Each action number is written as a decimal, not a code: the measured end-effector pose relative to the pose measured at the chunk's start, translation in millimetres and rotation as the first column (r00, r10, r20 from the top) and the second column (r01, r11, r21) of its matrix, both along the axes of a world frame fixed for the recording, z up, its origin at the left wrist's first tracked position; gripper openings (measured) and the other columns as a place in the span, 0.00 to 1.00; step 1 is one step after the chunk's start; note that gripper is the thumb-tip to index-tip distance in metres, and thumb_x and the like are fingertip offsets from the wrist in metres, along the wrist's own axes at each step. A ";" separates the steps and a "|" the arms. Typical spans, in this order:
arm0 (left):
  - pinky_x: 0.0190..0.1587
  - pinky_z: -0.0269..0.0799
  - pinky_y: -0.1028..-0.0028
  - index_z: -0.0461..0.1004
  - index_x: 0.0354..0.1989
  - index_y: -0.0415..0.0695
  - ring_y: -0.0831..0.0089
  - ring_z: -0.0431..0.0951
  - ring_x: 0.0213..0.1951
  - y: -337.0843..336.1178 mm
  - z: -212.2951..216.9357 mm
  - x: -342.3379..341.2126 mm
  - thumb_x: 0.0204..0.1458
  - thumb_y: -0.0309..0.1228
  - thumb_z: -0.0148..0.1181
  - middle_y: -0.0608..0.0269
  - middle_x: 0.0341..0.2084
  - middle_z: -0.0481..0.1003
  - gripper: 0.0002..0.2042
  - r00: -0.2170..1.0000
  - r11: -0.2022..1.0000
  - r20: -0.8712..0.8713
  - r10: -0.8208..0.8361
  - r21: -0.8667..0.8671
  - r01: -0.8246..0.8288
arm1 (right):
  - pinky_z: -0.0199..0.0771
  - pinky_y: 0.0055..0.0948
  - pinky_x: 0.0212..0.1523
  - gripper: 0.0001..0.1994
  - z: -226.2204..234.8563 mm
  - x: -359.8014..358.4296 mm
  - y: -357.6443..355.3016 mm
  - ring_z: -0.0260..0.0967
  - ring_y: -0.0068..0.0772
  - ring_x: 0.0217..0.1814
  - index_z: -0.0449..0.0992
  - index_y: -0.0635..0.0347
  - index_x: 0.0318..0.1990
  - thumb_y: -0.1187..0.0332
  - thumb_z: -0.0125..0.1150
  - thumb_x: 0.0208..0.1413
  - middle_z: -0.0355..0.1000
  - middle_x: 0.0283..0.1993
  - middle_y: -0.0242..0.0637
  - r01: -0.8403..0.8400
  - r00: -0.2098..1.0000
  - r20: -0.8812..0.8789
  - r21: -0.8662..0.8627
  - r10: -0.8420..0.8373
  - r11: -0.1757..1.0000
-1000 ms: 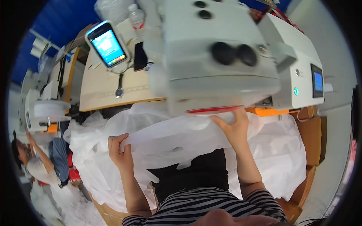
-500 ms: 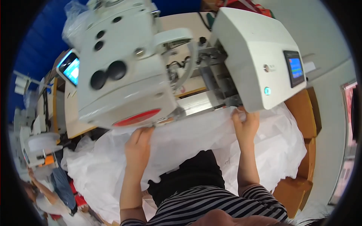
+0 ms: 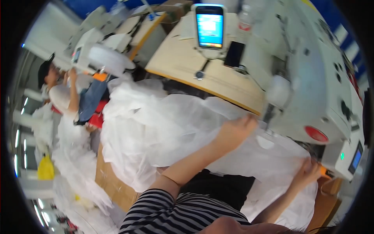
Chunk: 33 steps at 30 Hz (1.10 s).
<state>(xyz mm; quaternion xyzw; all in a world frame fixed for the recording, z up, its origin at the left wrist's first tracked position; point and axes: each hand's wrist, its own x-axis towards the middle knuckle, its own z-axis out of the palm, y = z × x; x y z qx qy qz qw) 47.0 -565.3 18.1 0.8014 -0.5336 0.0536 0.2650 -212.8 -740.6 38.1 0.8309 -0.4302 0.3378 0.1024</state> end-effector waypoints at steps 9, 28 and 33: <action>0.37 0.72 0.68 0.73 0.37 0.43 0.64 0.77 0.34 237.0 -73.3 226.8 0.46 0.23 0.59 0.59 0.31 0.76 0.09 0.797 0.811 0.171 0.580 -0.029 -0.584 | 0.64 0.21 0.41 0.08 -0.8 -29.2 25.3 0.64 0.23 0.36 0.72 0.64 0.33 0.68 0.59 0.56 0.68 0.30 0.30 -0.064 0.927 0.359 0.436 -0.108 0.897; 0.31 0.68 0.65 0.69 0.28 0.41 0.55 0.73 0.27 258.0 64.5 74.4 0.44 0.36 0.63 0.53 0.22 0.71 0.12 0.533 0.863 -0.830 0.163 0.381 0.331 | 0.66 0.22 0.39 0.11 -14.0 -40.0 41.8 0.61 0.22 0.32 0.69 0.65 0.26 0.67 0.59 0.56 0.64 0.28 0.30 -0.005 0.951 0.301 0.232 -0.067 0.973; 0.24 0.67 0.67 0.70 0.29 0.43 0.58 0.72 0.23 245.3 65.3 75.4 0.41 0.21 0.58 0.55 0.22 0.71 0.06 0.799 0.825 0.390 0.457 0.151 -0.545 | 0.67 0.23 0.41 0.08 -15.2 -43.5 47.1 0.62 0.22 0.33 0.72 0.67 0.32 0.69 0.56 0.57 0.66 0.30 0.30 0.011 0.799 0.567 0.318 -0.199 0.948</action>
